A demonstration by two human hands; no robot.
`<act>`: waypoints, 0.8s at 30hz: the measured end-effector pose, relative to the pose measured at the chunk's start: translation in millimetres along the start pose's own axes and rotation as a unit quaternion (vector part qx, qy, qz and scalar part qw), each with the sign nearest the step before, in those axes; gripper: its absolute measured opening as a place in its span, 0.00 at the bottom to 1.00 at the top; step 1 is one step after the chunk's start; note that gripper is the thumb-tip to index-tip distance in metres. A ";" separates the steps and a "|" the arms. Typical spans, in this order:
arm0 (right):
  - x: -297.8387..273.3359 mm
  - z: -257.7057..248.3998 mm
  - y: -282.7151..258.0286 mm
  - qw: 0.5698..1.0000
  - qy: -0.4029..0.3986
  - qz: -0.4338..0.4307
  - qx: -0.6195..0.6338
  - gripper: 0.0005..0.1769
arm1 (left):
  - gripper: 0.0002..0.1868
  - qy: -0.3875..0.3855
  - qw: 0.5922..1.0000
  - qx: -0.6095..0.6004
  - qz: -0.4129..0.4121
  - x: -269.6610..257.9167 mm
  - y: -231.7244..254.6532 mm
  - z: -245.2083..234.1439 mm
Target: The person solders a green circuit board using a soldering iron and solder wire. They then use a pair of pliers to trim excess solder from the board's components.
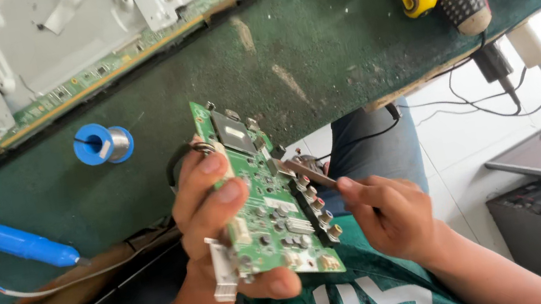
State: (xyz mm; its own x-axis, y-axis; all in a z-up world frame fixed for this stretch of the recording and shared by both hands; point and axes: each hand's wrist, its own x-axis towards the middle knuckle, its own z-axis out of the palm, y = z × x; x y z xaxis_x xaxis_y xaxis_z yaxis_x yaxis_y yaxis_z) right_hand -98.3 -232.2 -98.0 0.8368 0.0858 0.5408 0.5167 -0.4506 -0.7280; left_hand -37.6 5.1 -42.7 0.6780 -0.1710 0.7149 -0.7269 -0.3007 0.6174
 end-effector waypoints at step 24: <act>41.3 4.1 -34.7 0.994 -0.043 0.058 -0.080 0.09 | 0.27 -0.046 0.951 0.144 0.269 2.6 -12.8 -6.1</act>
State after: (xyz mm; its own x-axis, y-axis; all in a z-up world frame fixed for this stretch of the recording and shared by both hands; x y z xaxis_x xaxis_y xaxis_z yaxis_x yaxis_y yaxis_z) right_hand -80.9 -209.4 -52.1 0.9054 0.0970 0.4133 0.3851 -0.5974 -0.7034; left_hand -27.2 14.3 -46.7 0.2335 -0.4508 0.8615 -0.9200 -0.3892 0.0457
